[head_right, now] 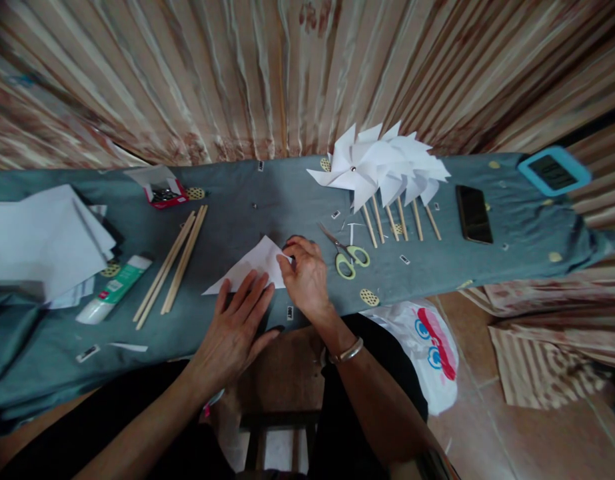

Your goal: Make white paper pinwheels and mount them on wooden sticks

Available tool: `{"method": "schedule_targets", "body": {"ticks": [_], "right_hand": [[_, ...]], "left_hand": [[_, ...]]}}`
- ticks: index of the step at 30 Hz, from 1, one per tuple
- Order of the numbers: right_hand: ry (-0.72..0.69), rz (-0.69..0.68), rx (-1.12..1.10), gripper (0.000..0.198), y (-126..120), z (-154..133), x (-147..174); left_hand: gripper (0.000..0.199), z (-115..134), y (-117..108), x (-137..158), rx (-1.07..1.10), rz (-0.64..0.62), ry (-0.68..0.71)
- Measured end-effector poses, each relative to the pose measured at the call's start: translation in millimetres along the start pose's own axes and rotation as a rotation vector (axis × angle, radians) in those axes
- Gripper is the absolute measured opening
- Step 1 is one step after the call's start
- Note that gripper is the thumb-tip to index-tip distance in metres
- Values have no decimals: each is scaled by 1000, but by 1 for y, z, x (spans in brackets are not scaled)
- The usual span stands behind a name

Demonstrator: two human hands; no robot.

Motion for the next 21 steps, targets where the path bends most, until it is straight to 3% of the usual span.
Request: {"method": "schedule_targets", "body": {"ticks": [21], "right_hand": [[-10,6,-7,8,3,2,-2]], "left_hand": [[61,-2,0,-1,-7,-9,-5]]}}
Point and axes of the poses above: each hand's wrist, its own x-axis away from the middle knuckle, its own y-axis out of the palm, z = x × y, the point moved 5 cm from there along -x, towards the middle knuckle, and after that the axes turned 12 degrees about y, right-handed, at the moved point
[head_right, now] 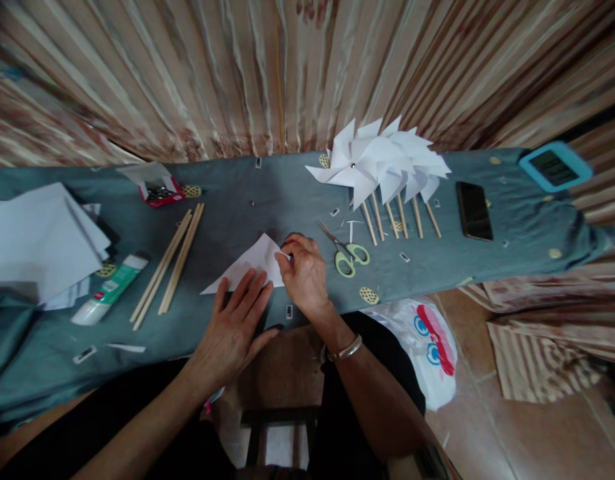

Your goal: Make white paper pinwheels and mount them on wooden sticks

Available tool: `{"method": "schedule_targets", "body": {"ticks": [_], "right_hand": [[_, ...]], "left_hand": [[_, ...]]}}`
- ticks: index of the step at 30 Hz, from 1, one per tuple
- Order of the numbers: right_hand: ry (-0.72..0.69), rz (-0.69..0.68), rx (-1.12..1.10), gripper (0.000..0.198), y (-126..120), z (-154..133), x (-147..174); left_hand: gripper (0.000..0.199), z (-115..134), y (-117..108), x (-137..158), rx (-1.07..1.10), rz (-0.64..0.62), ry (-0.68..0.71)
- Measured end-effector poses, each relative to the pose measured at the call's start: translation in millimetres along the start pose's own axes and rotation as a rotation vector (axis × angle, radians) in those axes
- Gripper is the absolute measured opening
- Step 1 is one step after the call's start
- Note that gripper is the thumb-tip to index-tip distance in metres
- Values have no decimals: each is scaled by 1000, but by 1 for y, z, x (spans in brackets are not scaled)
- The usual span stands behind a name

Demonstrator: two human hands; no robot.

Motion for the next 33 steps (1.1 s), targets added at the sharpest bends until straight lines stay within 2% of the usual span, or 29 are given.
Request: {"method": "schedule_targets", "body": {"ticks": [16,27,33], "right_hand": [[-63,16,76,11,0,-5,1],[-152,-7,227,33,3,-8,6],[-154,-36,351,49,3,-10,24]], "left_hand": [[61,0,1,-1,-23,-10,3],[63,-1,7,1,-42,-50,13],[64,-2,8,1,-53,-60,17]]}}
Point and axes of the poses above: each hand's wrist, its own x-axis away from the middle knuckle, its own y-axis out of the palm, z = x × y, the point moved 5 cm from there along -x, towards the middle knuckle, and after that the axes turned 12 degrees about y, right-handed, at the moved point
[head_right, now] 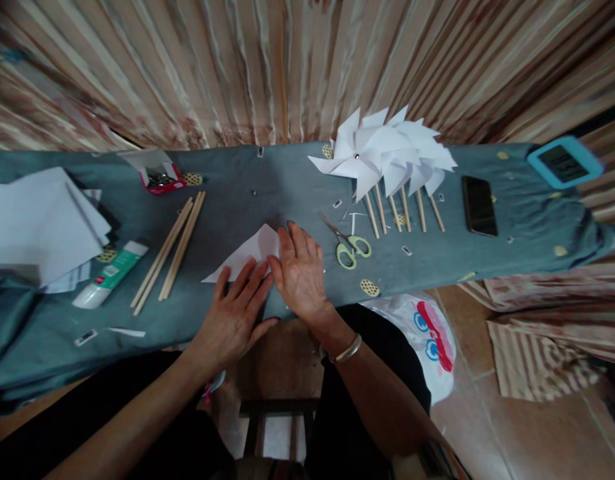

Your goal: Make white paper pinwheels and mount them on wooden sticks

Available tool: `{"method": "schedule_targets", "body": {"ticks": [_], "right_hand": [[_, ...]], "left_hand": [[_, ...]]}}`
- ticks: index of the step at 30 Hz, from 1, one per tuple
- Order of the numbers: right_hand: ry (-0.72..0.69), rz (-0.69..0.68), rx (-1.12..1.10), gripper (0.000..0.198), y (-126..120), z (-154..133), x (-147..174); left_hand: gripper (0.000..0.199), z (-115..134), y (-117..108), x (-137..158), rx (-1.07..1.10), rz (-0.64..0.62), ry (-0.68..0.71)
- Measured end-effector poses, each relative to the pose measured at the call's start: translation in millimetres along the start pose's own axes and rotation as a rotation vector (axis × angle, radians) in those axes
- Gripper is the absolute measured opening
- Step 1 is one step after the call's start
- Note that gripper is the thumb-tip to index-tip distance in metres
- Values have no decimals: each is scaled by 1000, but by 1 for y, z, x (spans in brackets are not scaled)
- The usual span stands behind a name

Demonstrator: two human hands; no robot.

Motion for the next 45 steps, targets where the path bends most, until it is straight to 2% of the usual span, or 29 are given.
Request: {"method": "schedule_targets", "body": {"ticks": [9,19,25,32,37,41,45], "right_hand": [[-11,-23,76,53,1,7,17],[55,35,83,49,-21,50,23],[79,61,104,49,-25,67,26],[67,108,105,48,-22,67,26],[63,94,80,49,-23,67,25],[24,84,25,45,-26,62,24],[-32,85,-38,43,-28,43,25]], "left_hand": [[66,0,3,2,-16,-8,21],[65,-1,2,4,-57,27,55],[66,-9,-5,22,-95,53,20],[66,-19,-15,55,-139,104,-17],[68,-22,-21,72,-150,92,-50],[66,-22,-24,74,-119,129,-89],[69,-15,-23,59,-151,187,-116]]}}
Point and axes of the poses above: each hand's wrist, its own x-axis away from the middle knuckle, its own y-axis out of the palm, z = x × y, the point moved 5 cm from there along -x, towards the middle knuckle, and after that the axes turned 12 degrees about y, right-handed, at the moved point
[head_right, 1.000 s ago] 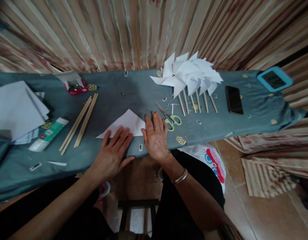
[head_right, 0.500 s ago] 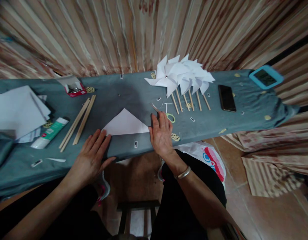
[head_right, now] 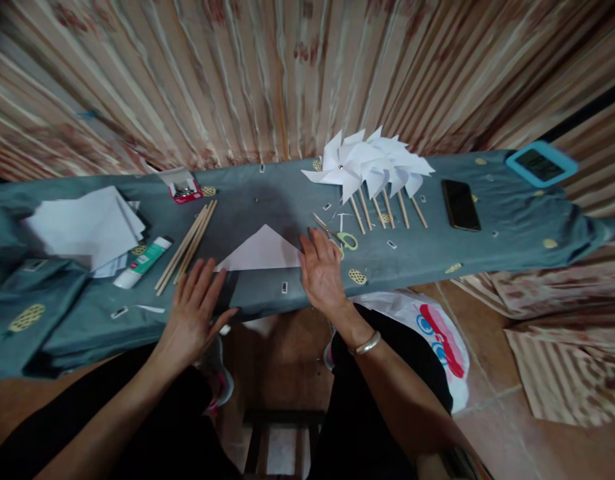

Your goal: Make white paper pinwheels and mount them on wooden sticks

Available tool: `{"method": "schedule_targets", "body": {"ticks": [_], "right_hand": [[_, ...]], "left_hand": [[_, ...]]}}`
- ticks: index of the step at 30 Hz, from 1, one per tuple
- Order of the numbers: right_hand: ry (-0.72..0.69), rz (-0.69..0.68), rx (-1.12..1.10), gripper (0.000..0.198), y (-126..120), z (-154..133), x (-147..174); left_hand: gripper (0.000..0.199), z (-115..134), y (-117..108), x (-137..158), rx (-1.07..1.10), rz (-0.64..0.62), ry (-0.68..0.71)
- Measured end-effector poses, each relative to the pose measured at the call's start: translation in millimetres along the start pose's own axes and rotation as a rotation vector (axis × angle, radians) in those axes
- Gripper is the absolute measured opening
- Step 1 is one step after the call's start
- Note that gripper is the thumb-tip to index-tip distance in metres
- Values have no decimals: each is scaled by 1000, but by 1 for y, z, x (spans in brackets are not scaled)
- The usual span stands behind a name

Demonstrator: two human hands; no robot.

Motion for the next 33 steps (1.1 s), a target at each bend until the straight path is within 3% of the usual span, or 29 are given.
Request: {"method": "schedule_targets", "body": {"ticks": [6,12,17,26,33], "right_hand": [[-41,-58,-9,50,15,-36,1],[-15,-113,-19,48,35,-49,0],[14,-68,-4,48,33,-34,3],[108,10,67,50,4,19,6],[50,-11,-55,44,-4,7,-3]], "left_hand": [[64,27,19,-31,71,-110,133],[63,30,22,-36,115,-154,130],[53,20,16,-25,99,-139,95],[49,-8,-3,5,62,-91,33],[55,-11,-17,-3,117,85,-10]]}}
Point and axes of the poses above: each hand's wrist, its own x-axis away from the middle knuckle, its own y-axis out of the palm, z = x × y, the point moved 5 cm from there along -x, towards the middle knuckle, and after that the axes turned 12 degrees about y, right-handed, at the moved point
